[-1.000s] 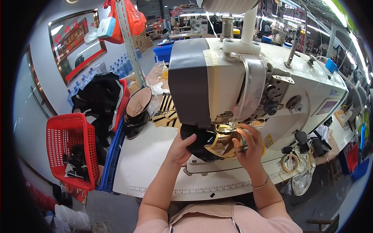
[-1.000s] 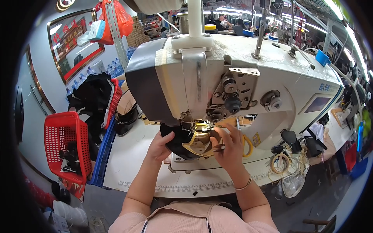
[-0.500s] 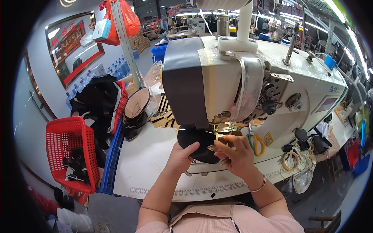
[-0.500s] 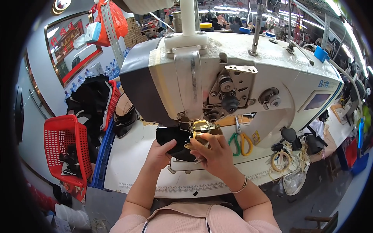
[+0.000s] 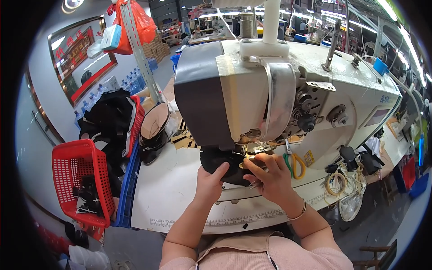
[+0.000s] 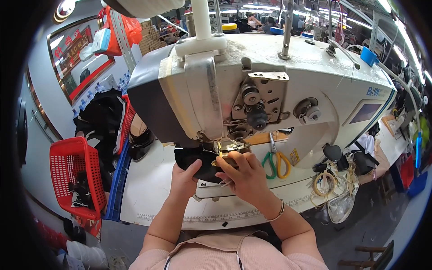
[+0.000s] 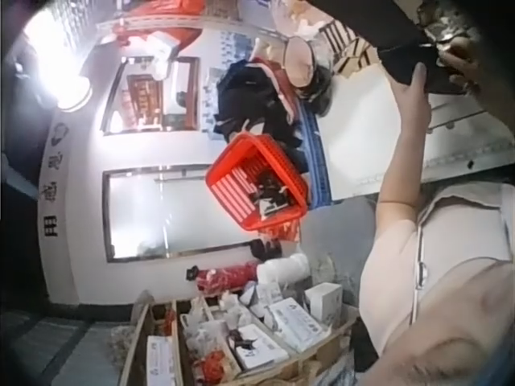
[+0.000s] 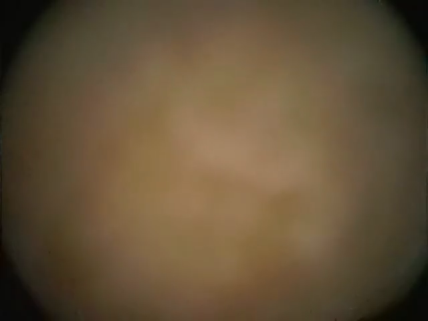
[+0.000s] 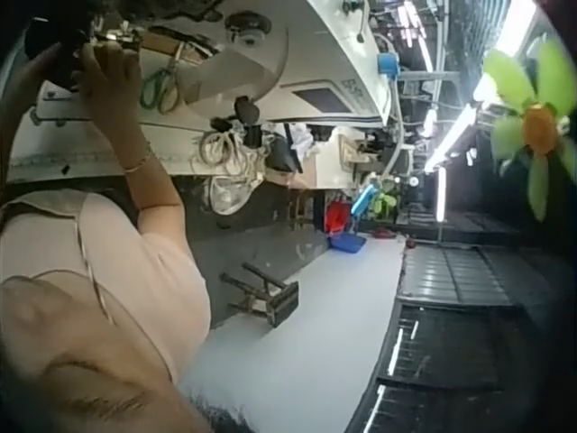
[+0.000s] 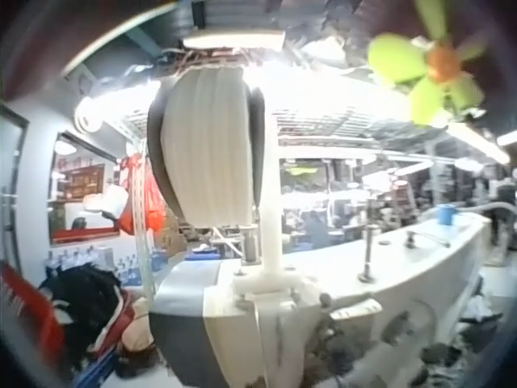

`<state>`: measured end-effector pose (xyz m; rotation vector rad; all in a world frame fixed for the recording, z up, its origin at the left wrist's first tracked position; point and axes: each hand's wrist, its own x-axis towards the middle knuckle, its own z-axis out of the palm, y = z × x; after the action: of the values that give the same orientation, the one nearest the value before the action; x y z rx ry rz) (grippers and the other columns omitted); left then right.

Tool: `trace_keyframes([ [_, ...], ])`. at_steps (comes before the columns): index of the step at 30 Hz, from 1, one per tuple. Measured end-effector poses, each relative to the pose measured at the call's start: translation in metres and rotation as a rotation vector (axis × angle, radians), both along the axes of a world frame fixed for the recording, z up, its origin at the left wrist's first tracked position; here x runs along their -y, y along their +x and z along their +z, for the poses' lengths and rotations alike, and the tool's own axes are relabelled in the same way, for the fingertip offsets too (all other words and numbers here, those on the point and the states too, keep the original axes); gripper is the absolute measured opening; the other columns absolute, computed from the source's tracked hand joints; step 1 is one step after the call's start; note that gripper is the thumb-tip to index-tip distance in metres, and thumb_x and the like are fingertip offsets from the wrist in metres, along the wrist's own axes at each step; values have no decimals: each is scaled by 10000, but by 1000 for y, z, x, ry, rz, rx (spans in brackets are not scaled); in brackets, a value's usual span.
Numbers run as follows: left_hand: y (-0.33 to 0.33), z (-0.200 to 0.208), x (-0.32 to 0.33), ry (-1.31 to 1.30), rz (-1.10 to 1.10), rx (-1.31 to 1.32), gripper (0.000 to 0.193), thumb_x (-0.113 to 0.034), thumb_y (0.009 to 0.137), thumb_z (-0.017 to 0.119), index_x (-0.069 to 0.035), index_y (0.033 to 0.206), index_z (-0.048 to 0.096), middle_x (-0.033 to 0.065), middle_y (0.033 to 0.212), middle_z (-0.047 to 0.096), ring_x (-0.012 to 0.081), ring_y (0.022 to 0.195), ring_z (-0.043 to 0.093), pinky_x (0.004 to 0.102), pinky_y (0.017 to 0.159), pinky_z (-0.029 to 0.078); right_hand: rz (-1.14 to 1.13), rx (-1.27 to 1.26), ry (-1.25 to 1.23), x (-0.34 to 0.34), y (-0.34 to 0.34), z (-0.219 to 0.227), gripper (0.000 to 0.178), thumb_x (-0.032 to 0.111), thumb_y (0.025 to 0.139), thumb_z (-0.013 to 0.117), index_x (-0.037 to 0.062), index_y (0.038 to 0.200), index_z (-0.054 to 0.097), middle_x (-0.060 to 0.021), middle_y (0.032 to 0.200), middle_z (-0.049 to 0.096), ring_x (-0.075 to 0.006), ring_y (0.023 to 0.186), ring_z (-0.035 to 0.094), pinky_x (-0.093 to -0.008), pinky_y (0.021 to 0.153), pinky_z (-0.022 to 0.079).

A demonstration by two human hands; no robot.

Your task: Stitch shoe components using an industrial sewing machine.

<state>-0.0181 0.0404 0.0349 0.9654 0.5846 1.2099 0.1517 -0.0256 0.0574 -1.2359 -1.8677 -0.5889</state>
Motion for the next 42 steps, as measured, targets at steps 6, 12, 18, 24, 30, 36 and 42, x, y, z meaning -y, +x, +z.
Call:
trace_keyframes([
  [6,9,-2,3,-10,48,74,236,-103,805,631,-60,1015,533,3,841,584,38,619,497,181,474,337,-53,6,68,5,12,-7,369,370,728,682,148,1015,614,-41,1059,510,-214,760,471,-285,662,428],
  [12,28,-7,18,-25,249,143,235,-119,815,636,-62,1008,514,-18,826,561,31,589,457,185,456,316,-62,-152,62,8,27,-28,491,380,675,725,89,1045,585,-75,1079,507,-221,737,471,-302,657,415],
  [18,34,-10,31,-61,288,65,257,-137,826,636,-72,1029,493,-34,817,538,24,560,407,182,442,292,-28,-237,70,-6,38,-45,378,121,678,679,57,1036,575,-103,1062,510,-244,743,483,-317,662,407],
  [24,43,-8,39,-22,305,171,272,-131,832,625,-71,1061,492,-25,876,551,27,643,455,171,494,330,11,-282,103,-20,46,-51,269,37,680,635,51,944,586,-103,945,559,-274,772,512,-354,683,407],
  [30,4,2,13,-343,-89,328,360,-122,846,529,-45,1189,447,85,1097,560,182,988,573,293,810,487,39,-299,4,-21,50,-46,301,-49,680,571,29,971,565,-100,934,550,-230,799,537,-310,685,425],
  [36,8,-13,33,-136,-38,216,428,-67,848,526,-33,1247,374,121,1158,518,232,1028,557,373,851,487,286,-984,-245,-18,51,-28,284,-88,733,501,17,979,599,-11,928,562,-69,659,432,-195,594,359],
  [42,17,-18,40,-137,-7,297,400,-61,865,504,-49,1242,374,100,1177,506,230,1070,527,380,878,462,951,-1389,-348,-3,45,-6,274,-103,771,485,-7,991,618,-84,970,597,-73,684,464,-208,596,388],
])
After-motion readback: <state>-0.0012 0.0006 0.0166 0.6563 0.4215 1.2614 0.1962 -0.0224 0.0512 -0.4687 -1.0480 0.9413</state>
